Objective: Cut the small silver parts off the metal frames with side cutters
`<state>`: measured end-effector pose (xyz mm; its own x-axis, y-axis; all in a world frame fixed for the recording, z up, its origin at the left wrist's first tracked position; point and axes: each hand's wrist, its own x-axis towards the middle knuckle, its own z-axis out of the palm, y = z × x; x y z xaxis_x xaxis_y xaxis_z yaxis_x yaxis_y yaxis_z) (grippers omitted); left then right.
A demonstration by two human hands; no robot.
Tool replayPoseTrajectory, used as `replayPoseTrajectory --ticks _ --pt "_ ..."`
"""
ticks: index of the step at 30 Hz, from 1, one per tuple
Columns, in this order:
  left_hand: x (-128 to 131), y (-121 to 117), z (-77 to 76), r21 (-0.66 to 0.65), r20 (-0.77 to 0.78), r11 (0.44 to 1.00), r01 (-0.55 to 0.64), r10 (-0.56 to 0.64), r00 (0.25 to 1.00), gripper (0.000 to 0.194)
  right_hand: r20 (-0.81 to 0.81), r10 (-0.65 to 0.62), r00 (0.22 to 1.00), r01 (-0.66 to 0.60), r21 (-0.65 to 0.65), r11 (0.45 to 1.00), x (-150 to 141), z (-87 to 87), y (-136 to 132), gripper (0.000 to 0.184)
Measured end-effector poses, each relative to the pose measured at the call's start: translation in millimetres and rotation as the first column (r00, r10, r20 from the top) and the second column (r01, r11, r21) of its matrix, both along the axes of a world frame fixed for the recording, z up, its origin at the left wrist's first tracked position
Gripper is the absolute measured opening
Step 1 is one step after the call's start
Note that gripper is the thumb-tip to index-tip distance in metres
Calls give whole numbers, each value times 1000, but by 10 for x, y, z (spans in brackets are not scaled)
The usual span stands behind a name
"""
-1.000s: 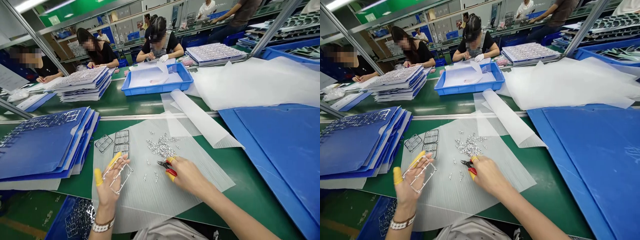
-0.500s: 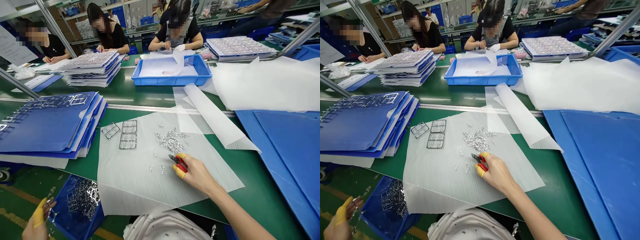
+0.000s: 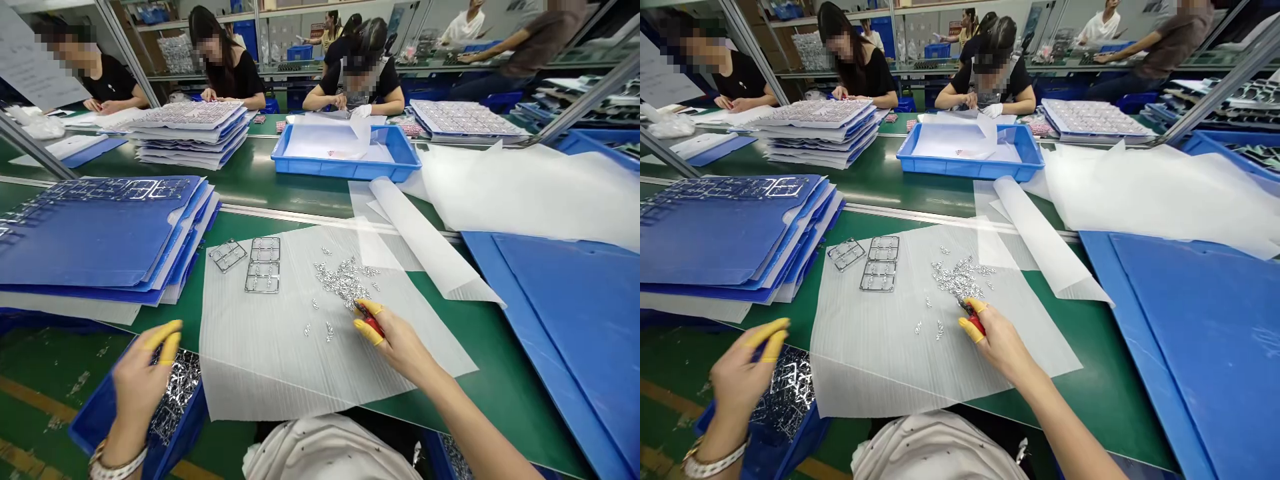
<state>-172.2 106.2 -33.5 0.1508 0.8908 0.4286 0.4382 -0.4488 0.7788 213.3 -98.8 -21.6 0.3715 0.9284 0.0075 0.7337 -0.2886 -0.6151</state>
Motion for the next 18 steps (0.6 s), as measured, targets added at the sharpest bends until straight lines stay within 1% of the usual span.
replayPoseTrajectory --ticks 1,2,3,4,5,6,8,10,12,14,16,18 --pt "292 -72 66 56 -83 980 193 -188 979 29 -12 8 1000 -8 4 1000 -29 2 4 31" --pt "576 -136 119 89 -142 927 363 -349 926 28 -19 24 1000 -24 3 1000 -63 3 7 28" --pt "842 -192 155 82 -209 846 527 -503 839 28 -22 48 999 -48 -1 999 -97 3 10 25" --pt "1084 -238 175 46 -266 753 656 -624 735 29 -19 81 996 -82 -6 997 -130 2 12 22" --pt "1296 -276 177 12 -309 675 737 -699 645 30 -13 123 992 -123 -10 992 -159 0 15 21" --pt "1476 -305 165 -7 -341 616 788 -742 577 31 -2 170 986 -170 -11 985 -182 -1 19 21" --pt "1737 -346 111 -16 -398 537 843 -777 488 33 37 257 966 -257 -3 967 -205 -1 35 26" --pt "1881 -367 45 -24 -452 489 872 -783 427 34 97 326 940 -326 -15 945 -208 9 61 34" --pt "1937 -376 -1 -49 -503 465 884 -776 381 35 155 397 904 -395 -49 918 -208 28 97 41" --pt "1942 -377 -17 -73 -538 465 882 -763 358 32 203 474 857 -467 -87 880 -219 46 137 40" --pt "1930 -374 -9 -92 -556 481 872 -751 356 27 246 528 813 -516 -117 849 -242 49 174 33" --pt "1916 -369 9 -101 -571 495 863 -739 357 23 292 548 784 -533 -134 835 -264 31 204 23"
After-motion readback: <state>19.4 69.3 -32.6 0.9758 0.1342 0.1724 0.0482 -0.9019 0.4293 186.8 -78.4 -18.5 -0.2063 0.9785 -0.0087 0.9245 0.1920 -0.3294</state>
